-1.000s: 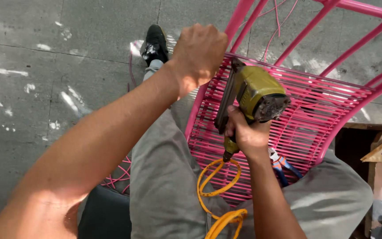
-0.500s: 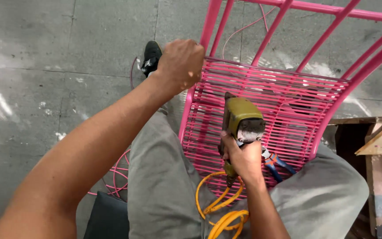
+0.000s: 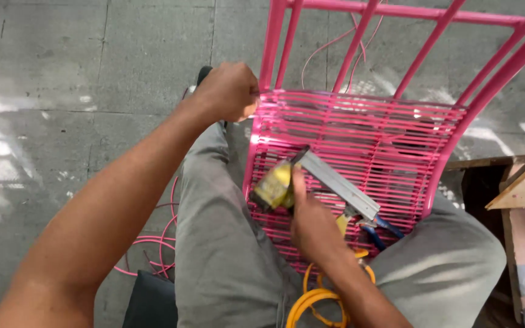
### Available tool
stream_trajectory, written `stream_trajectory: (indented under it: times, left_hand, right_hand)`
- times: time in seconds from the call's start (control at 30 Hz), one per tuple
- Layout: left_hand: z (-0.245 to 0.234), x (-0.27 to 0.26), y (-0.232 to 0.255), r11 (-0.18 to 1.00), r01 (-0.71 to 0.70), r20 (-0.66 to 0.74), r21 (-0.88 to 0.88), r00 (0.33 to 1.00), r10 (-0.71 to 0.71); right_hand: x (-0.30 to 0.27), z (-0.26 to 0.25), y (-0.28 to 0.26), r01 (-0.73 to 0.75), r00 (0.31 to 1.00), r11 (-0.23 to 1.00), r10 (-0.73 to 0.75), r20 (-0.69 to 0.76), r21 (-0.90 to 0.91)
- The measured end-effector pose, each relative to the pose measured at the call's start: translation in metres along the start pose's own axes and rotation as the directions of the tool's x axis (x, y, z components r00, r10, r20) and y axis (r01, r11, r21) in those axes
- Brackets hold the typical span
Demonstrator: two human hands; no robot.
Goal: Weaving pink plastic cords into a chair frame using a nail gun and heat gun.
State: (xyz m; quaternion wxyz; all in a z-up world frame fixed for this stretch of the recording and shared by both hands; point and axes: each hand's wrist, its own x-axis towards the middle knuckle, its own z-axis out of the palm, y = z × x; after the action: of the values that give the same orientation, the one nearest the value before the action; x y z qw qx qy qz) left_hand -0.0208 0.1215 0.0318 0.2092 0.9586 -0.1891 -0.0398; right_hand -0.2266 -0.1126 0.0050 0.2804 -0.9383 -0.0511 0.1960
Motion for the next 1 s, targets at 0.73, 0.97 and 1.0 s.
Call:
stream_trajectory:
  times: [0.73,0.97,1.0]
  left_hand:
    - [-0.016,0.006,0.013,0.968,0.196,0.223,-0.156,0.962,-0.159]
    - [-0.008,0.001,0.022,0.997,-0.012,0.056,-0.081,0.998,0.017]
    - [-0.010,-0.002,0.024,0.994,-0.088,-0.001,-0.063,0.996,0.088]
  right_hand:
    - [0.185,0.008,-0.013,0.157,0.977,0.104,0.126,-0.170,0.982]
    - [0.188,0.015,-0.019,0.313,0.917,0.035,0.251,-0.311,0.949]
    - [0.187,0.014,-0.022,0.336,0.904,0.025,0.272,-0.329,0.942]
